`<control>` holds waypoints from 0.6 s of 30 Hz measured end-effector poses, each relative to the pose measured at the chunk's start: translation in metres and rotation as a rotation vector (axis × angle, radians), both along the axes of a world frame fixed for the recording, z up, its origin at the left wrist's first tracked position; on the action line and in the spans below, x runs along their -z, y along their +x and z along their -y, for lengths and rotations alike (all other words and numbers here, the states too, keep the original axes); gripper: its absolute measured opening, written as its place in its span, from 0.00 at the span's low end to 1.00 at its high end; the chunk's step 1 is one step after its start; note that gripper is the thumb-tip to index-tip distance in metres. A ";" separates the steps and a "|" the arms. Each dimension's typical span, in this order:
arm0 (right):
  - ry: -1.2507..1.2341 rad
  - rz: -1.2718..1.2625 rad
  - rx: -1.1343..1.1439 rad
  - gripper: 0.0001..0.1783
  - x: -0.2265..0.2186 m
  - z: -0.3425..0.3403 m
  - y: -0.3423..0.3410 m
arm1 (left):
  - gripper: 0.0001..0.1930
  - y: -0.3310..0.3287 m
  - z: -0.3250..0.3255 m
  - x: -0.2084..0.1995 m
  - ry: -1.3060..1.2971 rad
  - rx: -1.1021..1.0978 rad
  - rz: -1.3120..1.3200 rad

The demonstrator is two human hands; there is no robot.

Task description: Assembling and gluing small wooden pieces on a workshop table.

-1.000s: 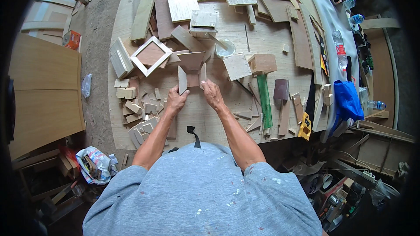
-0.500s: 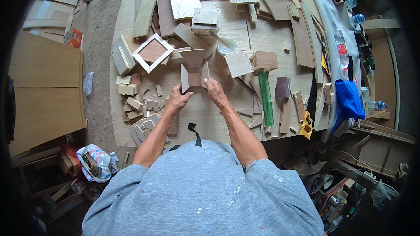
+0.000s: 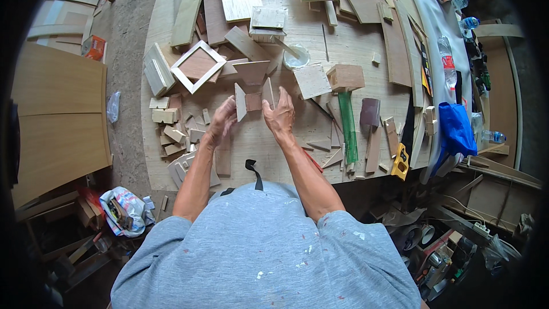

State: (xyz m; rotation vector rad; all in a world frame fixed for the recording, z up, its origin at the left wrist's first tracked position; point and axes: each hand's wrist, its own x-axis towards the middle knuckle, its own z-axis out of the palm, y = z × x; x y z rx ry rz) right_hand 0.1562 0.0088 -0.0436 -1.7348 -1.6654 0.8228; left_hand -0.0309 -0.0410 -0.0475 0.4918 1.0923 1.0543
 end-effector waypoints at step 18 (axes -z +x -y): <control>0.353 0.832 -0.708 0.13 0.000 -0.006 -0.014 | 0.24 0.000 -0.009 0.007 -0.098 0.047 -0.083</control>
